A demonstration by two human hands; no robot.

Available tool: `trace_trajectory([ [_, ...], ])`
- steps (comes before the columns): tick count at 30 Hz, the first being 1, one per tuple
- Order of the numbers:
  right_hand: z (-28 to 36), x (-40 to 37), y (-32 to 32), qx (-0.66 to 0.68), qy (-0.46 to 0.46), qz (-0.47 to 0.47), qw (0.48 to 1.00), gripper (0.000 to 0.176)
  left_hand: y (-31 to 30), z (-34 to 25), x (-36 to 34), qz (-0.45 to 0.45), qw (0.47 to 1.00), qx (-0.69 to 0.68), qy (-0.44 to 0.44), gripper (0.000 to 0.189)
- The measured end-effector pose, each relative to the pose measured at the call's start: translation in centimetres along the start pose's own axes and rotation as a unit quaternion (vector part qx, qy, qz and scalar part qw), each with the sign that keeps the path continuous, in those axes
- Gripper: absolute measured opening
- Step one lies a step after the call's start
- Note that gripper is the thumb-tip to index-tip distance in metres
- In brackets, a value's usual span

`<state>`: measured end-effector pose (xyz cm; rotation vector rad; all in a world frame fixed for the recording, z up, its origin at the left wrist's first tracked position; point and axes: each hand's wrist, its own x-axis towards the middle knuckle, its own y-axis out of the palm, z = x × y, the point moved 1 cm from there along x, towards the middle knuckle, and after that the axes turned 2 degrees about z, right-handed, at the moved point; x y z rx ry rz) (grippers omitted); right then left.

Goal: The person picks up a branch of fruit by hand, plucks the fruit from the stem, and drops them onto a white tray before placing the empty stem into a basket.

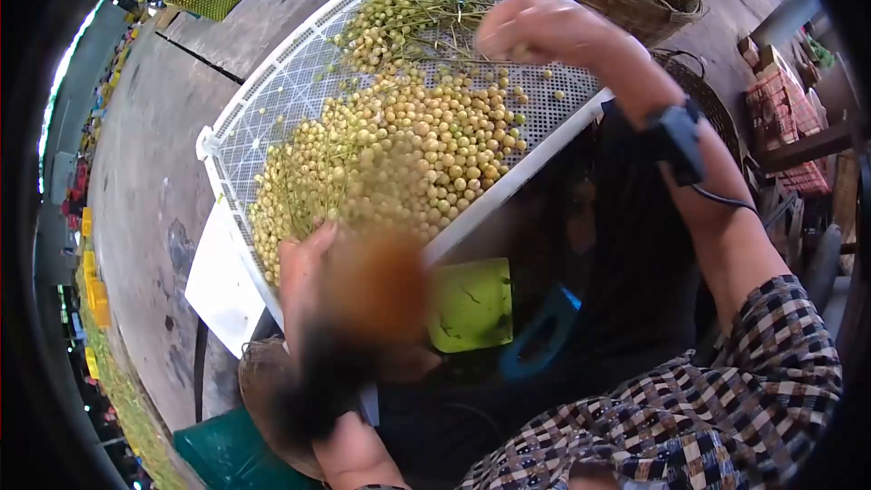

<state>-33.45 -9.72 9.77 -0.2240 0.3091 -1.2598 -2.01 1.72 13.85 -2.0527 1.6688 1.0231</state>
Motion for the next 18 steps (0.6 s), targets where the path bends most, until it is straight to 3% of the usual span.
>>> trace_trajectory([
  [2, -0.8, -2.7, -3.8, -0.002, -0.018, -0.031, 0.999, 0.02, -1.5, 0.1, 0.2, 0.009, 0.999, 0.022, 0.024, 0.014],
  [4, -0.8, -6.5, -5.5, 0.076, 0.038, -0.101, 0.991, 0.021, -1.7, 0.9, 2.1, 0.073, 0.992, 0.068, 0.072, 0.016],
  [5, -1.3, -7.7, -6.3, 0.087, 0.032, -0.094, 0.991, 0.02, -2.6, 2.4, 4.3, 0.018, 0.982, 0.072, 0.173, 0.017],
  [7, -1.8, -9.0, -6.8, 0.134, 0.078, -0.108, 0.982, 0.015, -5.9, 1.6, 8.6, 0.117, 0.967, 0.169, 0.149, 0.017],
  [8, -1.8, -9.2, -6.7, 0.175, 0.083, -0.096, 0.976, 0.016, -5.2, 1.8, 8.0, 0.08, 0.975, 0.157, 0.136, 0.019],
  [13, -3.8, -6.1, -4.7, 0.253, 0.078, -0.097, 0.959, 0.017, -5.5, 2.3, 9.5, 0.087, 0.972, 0.164, 0.144, 0.02],
  [18, -3.3, -3.6, -3.2, 0.177, 0.082, -0.119, 0.974, 0.016, -5.4, 2.3, 8.7, 0.101, 0.975, 0.138, 0.139, 0.02],
])
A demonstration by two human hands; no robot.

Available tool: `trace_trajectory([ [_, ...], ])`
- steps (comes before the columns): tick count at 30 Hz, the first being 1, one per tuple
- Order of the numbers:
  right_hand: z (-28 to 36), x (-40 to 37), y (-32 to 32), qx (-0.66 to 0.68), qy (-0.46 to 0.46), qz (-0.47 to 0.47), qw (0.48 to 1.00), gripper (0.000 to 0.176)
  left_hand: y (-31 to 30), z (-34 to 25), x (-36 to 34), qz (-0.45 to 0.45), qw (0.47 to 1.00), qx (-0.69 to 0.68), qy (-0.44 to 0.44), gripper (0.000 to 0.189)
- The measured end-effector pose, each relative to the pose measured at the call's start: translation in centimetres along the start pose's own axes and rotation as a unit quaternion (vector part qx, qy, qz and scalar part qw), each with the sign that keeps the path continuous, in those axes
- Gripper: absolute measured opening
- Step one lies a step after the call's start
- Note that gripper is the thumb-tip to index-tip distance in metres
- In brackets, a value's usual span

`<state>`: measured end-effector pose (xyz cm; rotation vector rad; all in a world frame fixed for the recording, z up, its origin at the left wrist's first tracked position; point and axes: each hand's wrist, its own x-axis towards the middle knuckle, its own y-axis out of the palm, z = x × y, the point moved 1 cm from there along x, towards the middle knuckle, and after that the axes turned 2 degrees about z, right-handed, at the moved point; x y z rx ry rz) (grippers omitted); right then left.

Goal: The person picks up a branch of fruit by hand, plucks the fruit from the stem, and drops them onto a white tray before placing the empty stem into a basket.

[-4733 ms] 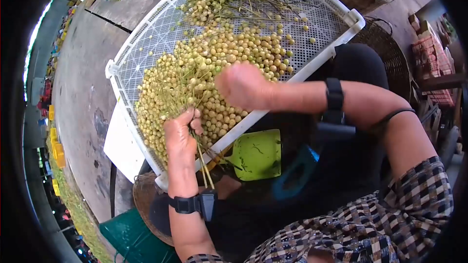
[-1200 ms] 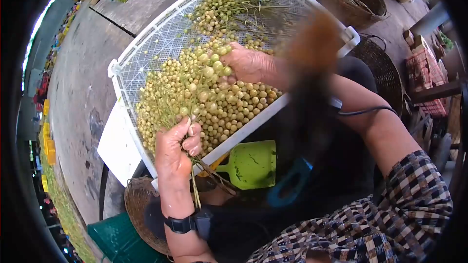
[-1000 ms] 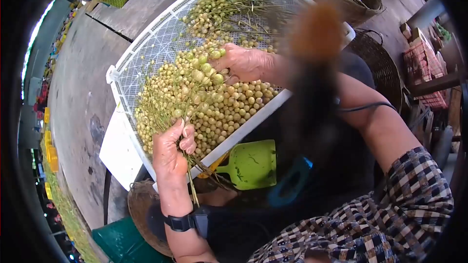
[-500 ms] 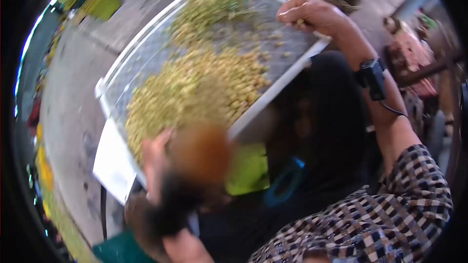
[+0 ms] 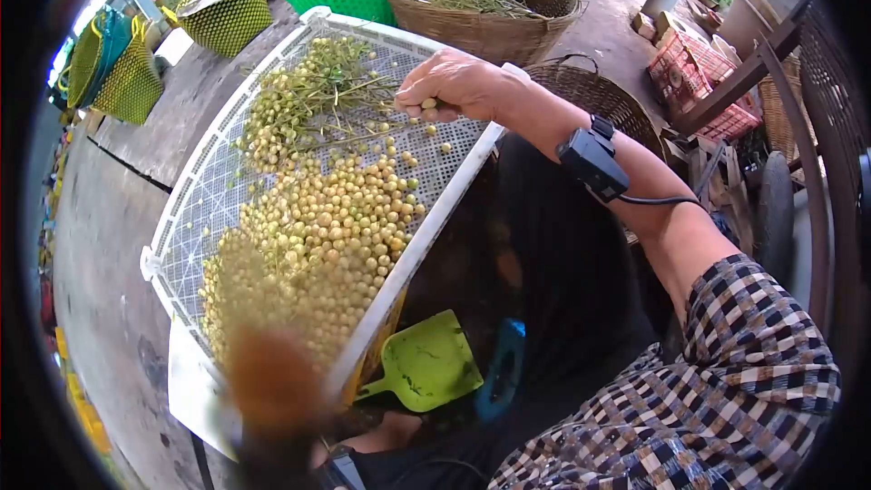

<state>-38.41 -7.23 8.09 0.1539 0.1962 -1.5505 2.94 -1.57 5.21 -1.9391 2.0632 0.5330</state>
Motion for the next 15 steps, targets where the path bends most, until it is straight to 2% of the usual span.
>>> trace_trajectory([
  [3, -0.2, 1.8, 1.1, -0.122, -0.051, 0.011, 0.991, 0.016, 1.2, -0.7, -0.9, -0.036, 0.999, -0.019, -0.012, 0.02],
  [5, -0.6, 3.1, 0.9, -0.108, -0.082, 0.032, 0.99, 0.015, 1.3, -1.0, -1.2, -0.06, 0.998, -0.032, -0.018, 0.02],
  [6, -0.7, 3.7, 0.8, -0.095, -0.116, 0.048, 0.988, 0.014, 0.6, -1.0, -0.4, -0.033, 0.999, -0.008, -0.037, 0.022],
  [7, -0.7, 4.3, 0.6, -0.137, -0.176, 0.057, 0.973, 0.013, 0.2, -0.7, -0.1, -0.016, 1.0, 0.013, -0.002, 0.022],
  [8, -1.0, 4.5, 0.3, -0.137, -0.175, 0.061, 0.973, 0.013, -0.1, -0.6, 0.1, 0.001, 0.999, 0.034, 0.033, 0.022],
  [10, 0.6, 2.8, 0.3, -0.127, -0.15, -0.028, 0.98, 0.012, -0.5, -0.8, 0.5, 0.013, 0.999, 0.02, 0.027, 0.019],
  [11, 1.3, 1.9, -0.2, -0.168, -0.144, -0.06, 0.973, 0.012, -0.6, -0.9, 0.6, 0.027, 0.999, 0.007, 0.021, 0.017],
  [12, 1.7, 1.0, -1.2, -0.209, -0.14, -0.09, 0.964, 0.012, -0.6, -0.9, 0.7, 0.02, 1.0, 0.004, 0.02, 0.017],
  [14, 1.4, -0.8, -5.8, -0.284, -0.17, -0.037, 0.943, 0.014, -0.6, -0.7, 0.7, -0.034, 0.997, 0.05, 0.037, 0.015],
  [15, 0.1, -0.8, -8.4, -0.399, -0.226, -0.078, 0.885, 0.014, -0.8, -0.4, 0.9, -0.041, 0.996, 0.061, 0.046, 0.015],
])
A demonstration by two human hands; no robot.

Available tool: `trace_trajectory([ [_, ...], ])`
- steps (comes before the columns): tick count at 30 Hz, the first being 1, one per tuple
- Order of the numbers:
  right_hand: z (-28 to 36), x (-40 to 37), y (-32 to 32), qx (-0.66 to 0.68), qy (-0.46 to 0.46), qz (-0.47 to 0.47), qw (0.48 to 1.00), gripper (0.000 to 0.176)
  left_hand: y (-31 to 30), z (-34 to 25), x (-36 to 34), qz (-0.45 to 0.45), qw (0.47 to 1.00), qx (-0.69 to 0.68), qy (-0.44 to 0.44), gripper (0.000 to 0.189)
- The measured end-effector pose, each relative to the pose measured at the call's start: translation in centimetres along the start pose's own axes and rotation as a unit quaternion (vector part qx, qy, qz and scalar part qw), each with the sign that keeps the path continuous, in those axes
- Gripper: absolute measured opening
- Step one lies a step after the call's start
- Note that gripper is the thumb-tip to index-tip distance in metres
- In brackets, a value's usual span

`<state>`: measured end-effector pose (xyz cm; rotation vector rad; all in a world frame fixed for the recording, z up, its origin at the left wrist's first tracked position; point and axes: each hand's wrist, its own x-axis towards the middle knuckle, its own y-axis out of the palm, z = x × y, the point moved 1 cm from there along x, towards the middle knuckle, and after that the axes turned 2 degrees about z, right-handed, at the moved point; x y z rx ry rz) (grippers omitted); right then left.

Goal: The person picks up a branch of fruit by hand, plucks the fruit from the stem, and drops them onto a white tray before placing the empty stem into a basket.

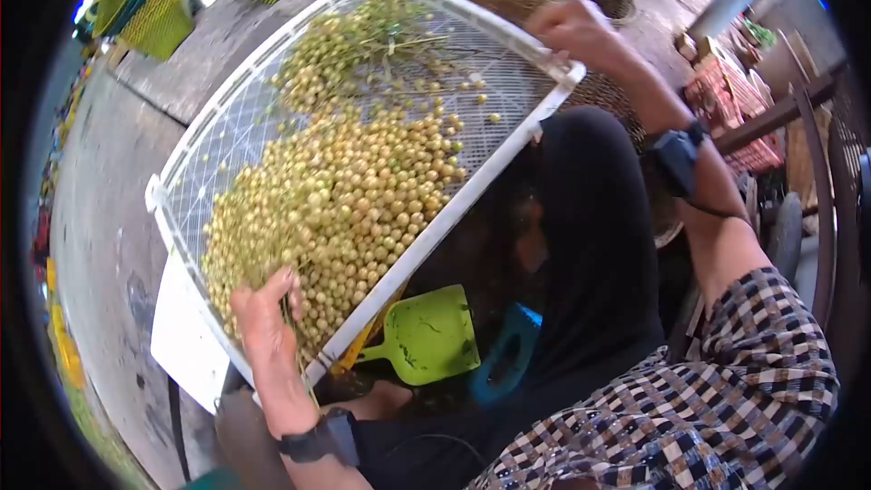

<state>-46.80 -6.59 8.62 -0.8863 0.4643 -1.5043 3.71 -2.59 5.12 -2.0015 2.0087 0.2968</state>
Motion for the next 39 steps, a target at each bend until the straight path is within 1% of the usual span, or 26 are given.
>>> trace_trajectory([
  [1, -1.8, -1.2, -1.3, -0.052, -0.094, -0.004, 0.994, 0.016, 0.0, 0.1, 0.0, -0.016, 1.0, -0.002, -0.002, 0.015],
  [3, -3.6, -3.5, -3.6, -0.175, 0.107, 0.11, 0.973, 0.014, 0.5, 0.2, 0.0, -0.05, 0.998, -0.026, 0.001, 0.016],
  [5, 1.5, -4.6, -3.2, -0.364, 0.185, 0.068, 0.91, 0.016, 0.9, -0.2, -0.3, -0.064, 0.997, -0.043, 0.002, 0.017],
  [6, -0.2, -4.9, -2.6, -0.275, 0.064, -0.009, 0.959, 0.016, 1.0, -0.3, -0.3, -0.064, 0.996, -0.061, 0.003, 0.017],
  [7, 1.8, -4.2, -1.3, -0.269, 0.063, -0.008, 0.961, 0.016, 0.9, -0.2, -0.3, -0.068, 0.996, -0.056, 0.002, 0.017],
  [9, 6.6, -2.3, 2.5, -0.233, 0.007, -0.036, 0.972, 0.018, 1.0, -0.2, -0.2, -0.005, 0.991, -0.13, 0.02, 0.016],
  [11, 11.7, -1.5, 6.5, -0.161, -0.067, -0.036, 0.984, 0.02, 1.6, -0.4, -0.6, -0.015, 0.991, -0.13, 0.017, 0.014],
  [13, 16.2, -0.5, 9.8, -0.16, -0.063, 0.071, 0.983, 0.033, 2.0, -0.5, -0.7, 0.022, 0.991, -0.131, 0.03, 0.013],
  [15, 17.9, 0.7, 12.9, -0.079, -0.082, 0.06, 0.992, 0.049, 2.0, -0.6, -0.9, 0.032, 0.991, -0.128, 0.024, 0.011],
  [16, 17.2, 1.8, 14.8, -0.078, -0.078, 0.056, 0.992, 0.049, 2.1, -0.7, -1.1, 0.036, 0.992, -0.117, 0.027, 0.011],
  [18, 16.3, 3.9, 17.2, 0.138, -0.128, 0.057, 0.98, 0.066, 2.3, -1.2, -1.5, 0.018, 0.995, -0.102, 0.017, 0.009],
  [19, 16.3, 4.1, 17.5, 0.143, -0.128, 0.056, 0.98, 0.066, 2.5, -1.7, -1.5, 0.016, 0.995, -0.097, 0.017, 0.009],
  [21, 16.7, 3.7, 18.8, 0.331, -0.057, 0.208, 0.918, 0.075, 2.6, -1.6, -1.5, 0.035, 0.993, -0.108, 0.005, 0.009],
  [22, 17.2, 3.4, 19.3, 0.364, -0.021, 0.246, 0.898, 0.067, 2.9, -1.6, -1.5, 0.023, 0.994, -0.109, -0.001, 0.009],
  [23, 17.4, 3.5, 19.4, 0.365, -0.02, 0.248, 0.897, 0.067, 2.8, -1.6, -1.3, 0.022, 0.994, -0.11, -0.003, 0.009],
  [25, 17.5, 3.9, 19.8, 0.333, 0.048, 0.266, 0.903, 0.052, 2.5, -1.4, -0.9, -0.006, 0.996, -0.087, -0.021, 0.011],
  [26, 16.7, 4.4, 20.6, 0.339, 0.013, 0.253, 0.906, 0.032, 2.3, -1.4, -0.7, -0.01, 0.996, -0.087, -0.024, 0.011],
  [27, 15.9, 5.0, 21.5, 0.341, 0.013, 0.255, 0.905, 0.032, 2.2, -1.3, -0.5, -0.015, 0.997, -0.072, -0.029, 0.011],
  [29, 14.9, 5.7, 23.1, 0.168, -0.166, 0.195, 0.952, 0.027, 1.8, -0.9, 0.0, -0.02, 0.998, -0.056, -0.038, 0.012],
  [31, 15.4, 5.6, 22.3, 0.14, -0.163, 0.217, 0.952, 0.033, 1.3, -0.4, 0.6, -0.024, 0.997, -0.033, -0.058, 0.011],
  [33, 15.5, 5.5, 21.8, 0.079, -0.082, 0.296, 0.948, 0.037, 1.2, -0.2, 0.7, -0.027, 0.997, -0.032, -0.057, 0.011],
  [34, 15.2, 5.4, 21.7, 0.087, -0.125, 0.261, 0.953, 0.043, 1.4, -0.2, 0.7, -0.027, 0.997, -0.022, -0.067, 0.011],
  [35, 15.1, 5.4, 21.7, 0.089, -0.123, 0.261, 0.953, 0.043, 1.4, -0.1, 0.6, -0.028, 0.997, -0.013, -0.077, 0.01],
  [37, 14.2, 5.7, 22.1, 0.249, 0.026, 0.272, 0.929, 0.042, 1.4, -0.1, 0.6, -0.024, 0.997, -0.015, -0.077, 0.01],
  [38, 13.4, 6.0, 21.7, 0.27, 0.084, 0.257, 0.924, 0.039, 1.4, 0.0, 0.5, -0.021, 0.997, -0.017, -0.077, 0.009],
  [39, 12.3, 6.3, 21.6, 0.27, 0.084, 0.258, 0.924, 0.039, 1.1, 0.1, 0.4, -0.022, 0.997, -0.017, -0.078, 0.009],
])
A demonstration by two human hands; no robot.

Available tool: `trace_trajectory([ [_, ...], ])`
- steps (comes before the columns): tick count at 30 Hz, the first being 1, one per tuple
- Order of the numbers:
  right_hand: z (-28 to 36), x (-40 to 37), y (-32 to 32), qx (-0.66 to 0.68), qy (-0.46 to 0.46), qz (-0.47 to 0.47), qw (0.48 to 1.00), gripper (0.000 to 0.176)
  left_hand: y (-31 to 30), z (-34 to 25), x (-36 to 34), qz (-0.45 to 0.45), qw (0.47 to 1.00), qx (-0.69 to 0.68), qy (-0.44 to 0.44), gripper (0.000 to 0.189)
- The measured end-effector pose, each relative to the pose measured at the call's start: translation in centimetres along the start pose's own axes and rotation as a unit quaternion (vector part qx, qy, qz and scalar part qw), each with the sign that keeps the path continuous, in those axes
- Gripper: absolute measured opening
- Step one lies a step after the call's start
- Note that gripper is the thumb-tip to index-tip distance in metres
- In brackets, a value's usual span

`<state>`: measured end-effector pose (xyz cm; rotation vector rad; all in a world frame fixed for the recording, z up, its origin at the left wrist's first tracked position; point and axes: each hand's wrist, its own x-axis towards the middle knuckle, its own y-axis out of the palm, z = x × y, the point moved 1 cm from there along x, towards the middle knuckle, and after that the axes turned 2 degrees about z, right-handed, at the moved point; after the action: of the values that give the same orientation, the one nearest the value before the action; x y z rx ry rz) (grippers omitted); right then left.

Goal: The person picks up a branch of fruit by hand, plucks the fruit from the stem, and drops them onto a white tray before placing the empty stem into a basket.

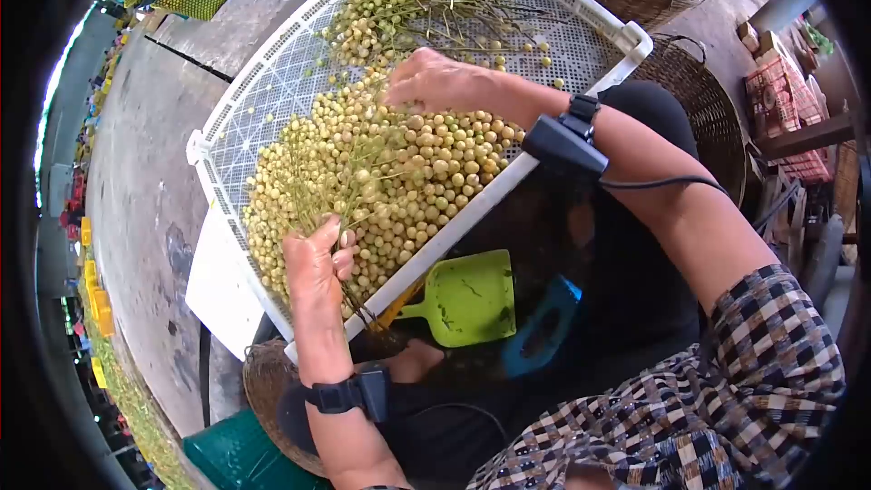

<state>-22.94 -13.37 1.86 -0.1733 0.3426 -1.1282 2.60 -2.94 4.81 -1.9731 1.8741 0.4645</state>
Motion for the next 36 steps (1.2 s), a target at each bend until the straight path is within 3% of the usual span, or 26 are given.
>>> trace_trajectory([
  [2, -1.2, 0.5, -1.0, -0.116, -0.07, -0.026, 0.99, 0.034, -0.7, 0.1, 0.2, 0.029, 0.999, -0.039, -0.009, 0.009],
  [3, -0.4, -0.2, -0.8, -0.105, 0.001, -0.051, 0.993, 0.031, -0.7, 0.0, 0.2, 0.029, 0.999, -0.038, -0.008, 0.009],
  [4, 0.6, -0.7, -0.7, -0.104, 0.001, -0.051, 0.993, 0.031, -0.7, 0.0, 0.2, 0.032, 0.998, -0.045, -0.005, 0.009],
  [6, 2.0, -1.4, -0.4, -0.315, 0.028, -0.054, 0.947, 0.035, -1.0, 0.1, 0.3, 0.035, 0.998, -0.05, -0.004, 0.009],
  [7, 2.1, -1.6, -0.2, -0.315, 0.029, -0.054, 0.947, 0.035, -1.1, 0.1, 0.3, 0.051, 0.996, -0.066, -0.005, 0.009],
  [9, 2.6, -1.7, -0.1, -0.251, -0.087, -0.029, 0.964, 0.042, -0.8, -0.2, 0.1, 0.07, 0.994, -0.083, -0.004, 0.01],
  [10, 2.1, -1.2, 0.2, -0.252, -0.086, -0.031, 0.963, 0.042, -0.4, -0.6, -0.3, 0.065, 0.994, -0.082, -0.009, 0.01],
  [12, 0.5, 0.0, 1.5, -0.121, -0.315, -0.032, 0.941, 0.051, 0.0, -0.7, -0.6, 0.063, 0.995, -0.078, -0.016, 0.01],
  [13, 1.3, -0.4, 1.9, -0.073, -0.266, 0.025, 0.961, 0.052, 0.2, -0.7, -0.7, 0.076, 0.993, -0.086, -0.016, 0.01],
  [16, 1.8, -0.6, 2.4, -0.065, -0.191, 0.076, 0.977, 0.049, 1.1, -0.6, -1.4, 0.07, 0.995, -0.068, -0.021, 0.011],
  [21, 2.4, -1.2, 3.1, -0.039, -0.195, 0.047, 0.979, 0.031, 0.5, 0.1, -0.5, 0.058, 0.995, -0.077, -0.038, 0.013],
  [24, 2.3, -1.0, 3.0, -0.153, -0.209, -0.016, 0.966, 0.035, 0.2, 0.0, -0.3, 0.065, 0.994, -0.08, -0.031, 0.013],
  [26, 3.2, -1.9, 2.7, -0.279, -0.104, 0.009, 0.955, 0.046, 0.0, 0.0, -0.1, 0.056, 0.995, -0.076, -0.034, 0.013],
  [28, 3.6, -1.9, 2.5, -0.296, -0.123, 0.007, 0.947, 0.052, 0.1, -0.4, -0.3, 0.038, 0.998, -0.046, -0.032, 0.013],
  [30, 4.0, -1.8, 1.9, -0.318, -0.042, 0.065, 0.945, 0.053, 0.2, -0.5, -0.4, 0.027, 0.998, -0.042, -0.037, 0.013],
  [34, 2.4, -1.1, 0.3, -0.129, -0.143, 0.134, 0.972, 0.053, -0.3, -0.5, -0.5, 0.048, 0.997, -0.051, -0.024, 0.013],
  [36, 3.3, -1.9, -0.1, -0.104, -0.167, 0.105, 0.975, 0.049, -0.4, -0.7, -0.7, 0.056, 0.996, -0.064, -0.019, 0.013],
])
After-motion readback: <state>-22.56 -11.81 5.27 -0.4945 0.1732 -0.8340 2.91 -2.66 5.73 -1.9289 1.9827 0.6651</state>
